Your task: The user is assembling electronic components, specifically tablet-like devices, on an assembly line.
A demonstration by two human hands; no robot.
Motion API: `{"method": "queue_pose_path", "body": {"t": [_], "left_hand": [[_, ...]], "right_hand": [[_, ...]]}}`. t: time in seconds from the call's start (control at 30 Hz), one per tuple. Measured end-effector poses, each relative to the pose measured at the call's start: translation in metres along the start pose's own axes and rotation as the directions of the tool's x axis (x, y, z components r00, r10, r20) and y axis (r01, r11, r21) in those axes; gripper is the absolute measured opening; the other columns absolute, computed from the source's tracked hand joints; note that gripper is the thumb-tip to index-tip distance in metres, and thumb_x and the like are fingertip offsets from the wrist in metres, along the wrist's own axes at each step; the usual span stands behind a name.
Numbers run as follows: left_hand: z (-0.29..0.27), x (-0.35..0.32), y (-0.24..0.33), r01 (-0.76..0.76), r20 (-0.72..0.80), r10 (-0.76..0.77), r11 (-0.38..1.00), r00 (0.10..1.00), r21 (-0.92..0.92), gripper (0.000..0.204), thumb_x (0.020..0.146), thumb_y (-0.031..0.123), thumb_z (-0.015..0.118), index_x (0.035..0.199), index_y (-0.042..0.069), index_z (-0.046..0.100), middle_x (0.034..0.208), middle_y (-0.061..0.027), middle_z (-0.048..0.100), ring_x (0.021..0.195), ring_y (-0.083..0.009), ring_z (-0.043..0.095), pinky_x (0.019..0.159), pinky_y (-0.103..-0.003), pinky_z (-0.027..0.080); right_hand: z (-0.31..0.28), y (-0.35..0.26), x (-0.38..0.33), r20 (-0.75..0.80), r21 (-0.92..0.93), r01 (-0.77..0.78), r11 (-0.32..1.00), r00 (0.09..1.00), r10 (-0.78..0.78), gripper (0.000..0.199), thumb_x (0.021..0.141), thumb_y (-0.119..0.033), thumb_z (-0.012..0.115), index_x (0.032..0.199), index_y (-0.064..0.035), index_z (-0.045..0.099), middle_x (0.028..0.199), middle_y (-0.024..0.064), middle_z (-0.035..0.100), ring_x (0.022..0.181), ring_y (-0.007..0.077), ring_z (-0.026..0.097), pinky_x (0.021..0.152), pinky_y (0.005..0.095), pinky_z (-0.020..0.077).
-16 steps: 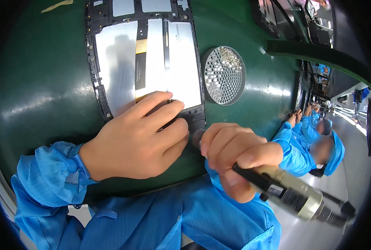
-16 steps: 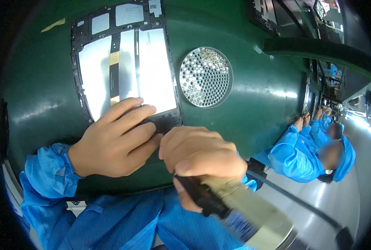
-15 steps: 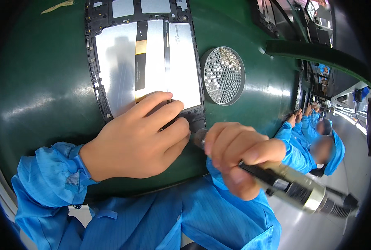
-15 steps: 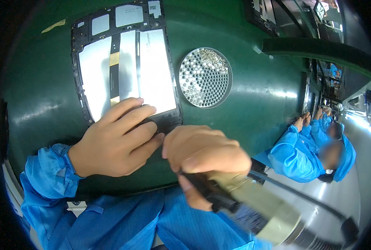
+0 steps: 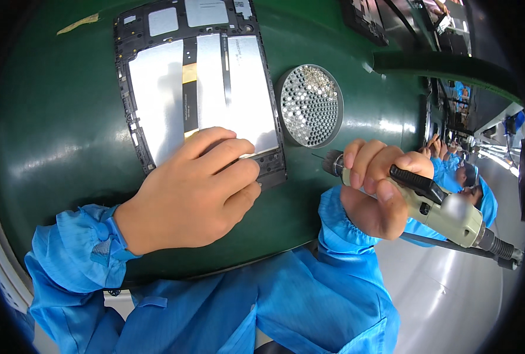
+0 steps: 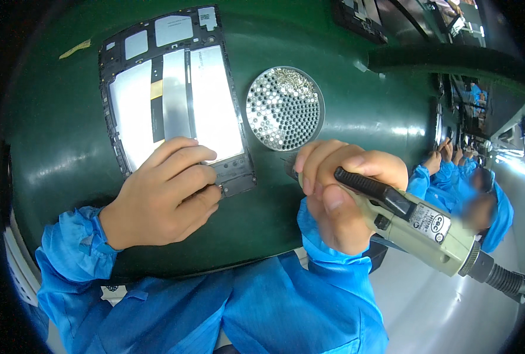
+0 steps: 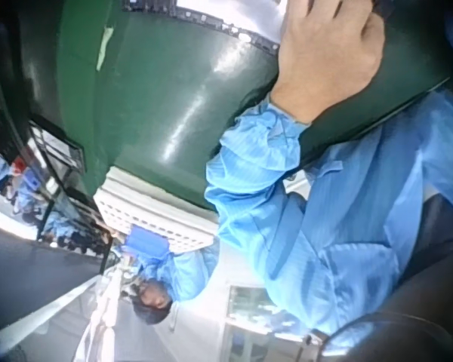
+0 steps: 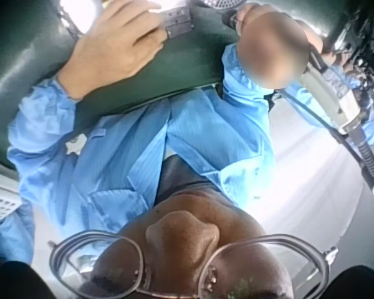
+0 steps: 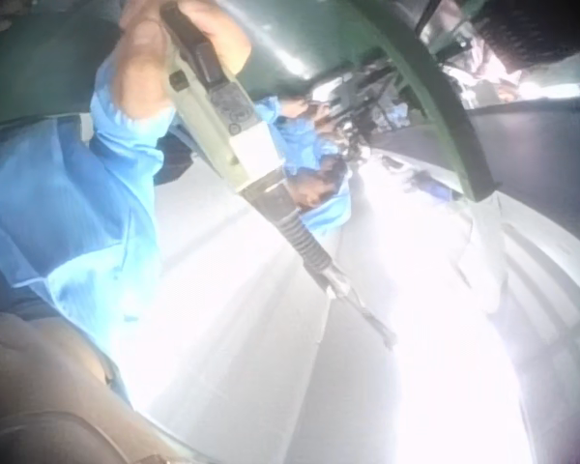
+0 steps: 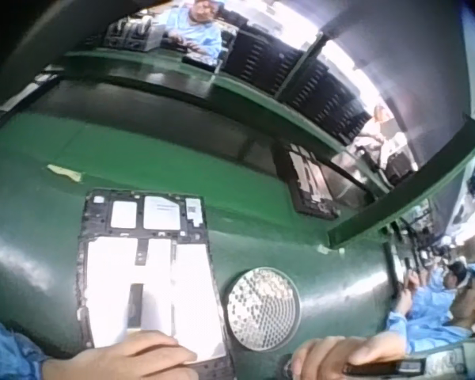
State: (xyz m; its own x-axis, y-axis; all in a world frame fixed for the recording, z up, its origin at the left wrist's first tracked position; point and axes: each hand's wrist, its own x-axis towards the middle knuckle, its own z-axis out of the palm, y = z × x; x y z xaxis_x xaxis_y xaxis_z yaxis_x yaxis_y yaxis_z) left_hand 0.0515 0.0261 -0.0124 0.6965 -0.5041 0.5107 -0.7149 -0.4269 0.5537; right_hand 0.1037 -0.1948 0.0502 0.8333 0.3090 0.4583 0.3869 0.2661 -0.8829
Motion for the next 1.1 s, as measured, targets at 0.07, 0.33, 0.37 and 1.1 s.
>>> {"method": "queue_pose_path", "body": {"t": [0.07,0.33,0.37,1.1], "left_hand": [[-0.002,0.001,-0.001,-0.001,0.011,0.001,1.0,1.0,-0.011,0.016,0.069,0.009,0.072,0.08,0.002,0.062,0.089,-0.0115,0.055,0.098,-0.0306,0.056,0.089,-0.047,0.047],[-0.006,0.008,-0.002,0.024,0.087,-0.021,0.999,0.996,-0.032,0.017,0.067,0.004,0.072,0.078,0.003,0.059,0.088,-0.0114,0.052,0.099,-0.0322,0.056,0.088,-0.048,0.046],[-0.006,0.009,-0.002,0.022,0.091,-0.019,0.999,0.996,-0.033,0.017,0.067,0.004,0.072,0.078,0.004,0.059,0.089,-0.0114,0.052,0.099,-0.0322,0.056,0.088,-0.048,0.046],[-0.012,-0.007,0.037,0.077,0.157,-0.157,0.903,0.975,0.423,0.034,0.074,0.013,0.066,0.106,0.001,0.064,0.112,-0.0158,0.058,0.112,-0.0353,0.055,0.096,-0.052,0.042]], "right_hand": [[0.001,0.0,0.0,-0.007,0.006,-0.003,1.0,1.0,0.003,0.035,0.079,-0.005,0.058,0.112,-0.0055,0.047,0.065,0.0082,0.05,0.058,0.0201,0.05,0.061,0.0398,0.0437],[-0.008,0.003,0.001,-0.036,-0.006,-0.016,1.0,0.999,0.016,0.034,0.079,-0.004,0.058,0.111,-0.0052,0.047,0.064,0.0074,0.049,0.058,0.02,0.049,0.059,0.0392,0.0434],[-0.009,0.003,0.0,-0.029,0.0,-0.012,1.0,1.0,0.012,0.034,0.079,-0.004,0.058,0.111,-0.0051,0.047,0.064,0.0075,0.049,0.058,0.0199,0.049,0.059,0.0395,0.0435],[-0.086,0.015,0.017,-0.557,-0.338,-0.013,0.941,0.809,-0.189,0.038,0.079,-0.001,0.061,0.114,0.0075,0.05,0.072,0.0099,0.055,0.06,0.018,0.055,0.065,0.038,0.0504]]}}
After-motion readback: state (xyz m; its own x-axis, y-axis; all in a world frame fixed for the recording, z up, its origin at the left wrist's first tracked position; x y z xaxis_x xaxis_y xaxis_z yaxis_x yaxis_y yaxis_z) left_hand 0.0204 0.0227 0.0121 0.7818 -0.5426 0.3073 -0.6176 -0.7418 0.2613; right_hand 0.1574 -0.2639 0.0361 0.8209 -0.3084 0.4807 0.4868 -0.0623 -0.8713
